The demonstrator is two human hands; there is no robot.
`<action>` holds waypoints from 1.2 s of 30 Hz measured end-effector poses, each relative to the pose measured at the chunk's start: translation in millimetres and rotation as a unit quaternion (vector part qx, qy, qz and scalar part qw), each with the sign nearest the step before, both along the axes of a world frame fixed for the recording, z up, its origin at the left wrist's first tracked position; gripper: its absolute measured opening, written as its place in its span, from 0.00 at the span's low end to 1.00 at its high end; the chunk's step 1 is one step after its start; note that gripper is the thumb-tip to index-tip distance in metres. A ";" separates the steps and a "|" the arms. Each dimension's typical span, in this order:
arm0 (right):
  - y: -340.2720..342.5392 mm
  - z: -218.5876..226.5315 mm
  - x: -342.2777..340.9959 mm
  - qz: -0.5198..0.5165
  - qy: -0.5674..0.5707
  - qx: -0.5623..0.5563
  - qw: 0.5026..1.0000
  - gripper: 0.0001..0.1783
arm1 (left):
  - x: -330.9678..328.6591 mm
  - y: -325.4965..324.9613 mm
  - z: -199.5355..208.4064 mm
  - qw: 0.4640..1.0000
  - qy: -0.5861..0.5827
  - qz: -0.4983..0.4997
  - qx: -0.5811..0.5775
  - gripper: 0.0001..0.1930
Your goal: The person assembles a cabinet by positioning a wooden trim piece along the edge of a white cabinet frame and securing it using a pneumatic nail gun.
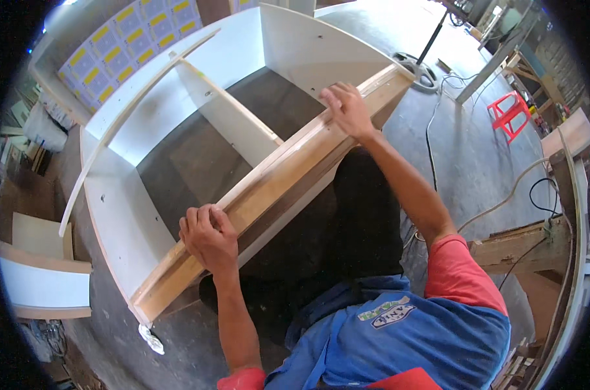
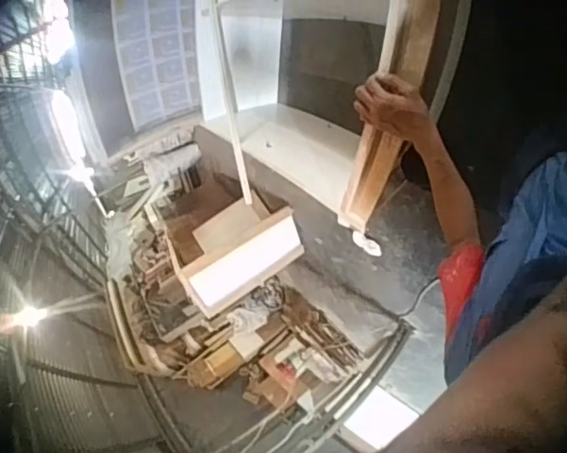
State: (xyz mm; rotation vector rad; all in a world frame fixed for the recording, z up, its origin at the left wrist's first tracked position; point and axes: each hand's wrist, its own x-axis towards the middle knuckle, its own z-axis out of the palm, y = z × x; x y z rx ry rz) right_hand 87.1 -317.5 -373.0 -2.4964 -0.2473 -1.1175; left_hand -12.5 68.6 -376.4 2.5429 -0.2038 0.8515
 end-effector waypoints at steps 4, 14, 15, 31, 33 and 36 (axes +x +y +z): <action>-76.6 15.1 23.5 -0.110 0.073 0.080 0.988 0.16 | 2.5 11.8 -3.1 1.000 -0.004 -0.009 0.008 0.06; -298.7 48.6 92.7 -0.036 0.395 -0.242 0.886 0.28 | 5.1 3.9 -0.3 1.000 -0.029 0.009 0.003 0.07; -307.3 54.2 100.4 -0.035 0.400 -0.239 0.884 0.28 | 6.2 1.1 -0.3 1.000 -0.023 0.008 0.005 0.07; -329.8 60.5 88.4 -0.025 0.444 -0.242 0.863 0.23 | 5.8 -6.5 -4.0 0.999 0.023 0.033 -0.005 0.09; -335.9 66.9 88.8 0.003 0.457 -0.252 0.853 0.33 | 7.7 -9.7 -5.2 1.000 0.015 0.012 -0.011 0.09; -255.3 75.4 88.5 -0.061 0.348 -0.229 0.907 0.28 | 8.0 1.3 0.1 1.000 -0.008 0.016 0.009 0.07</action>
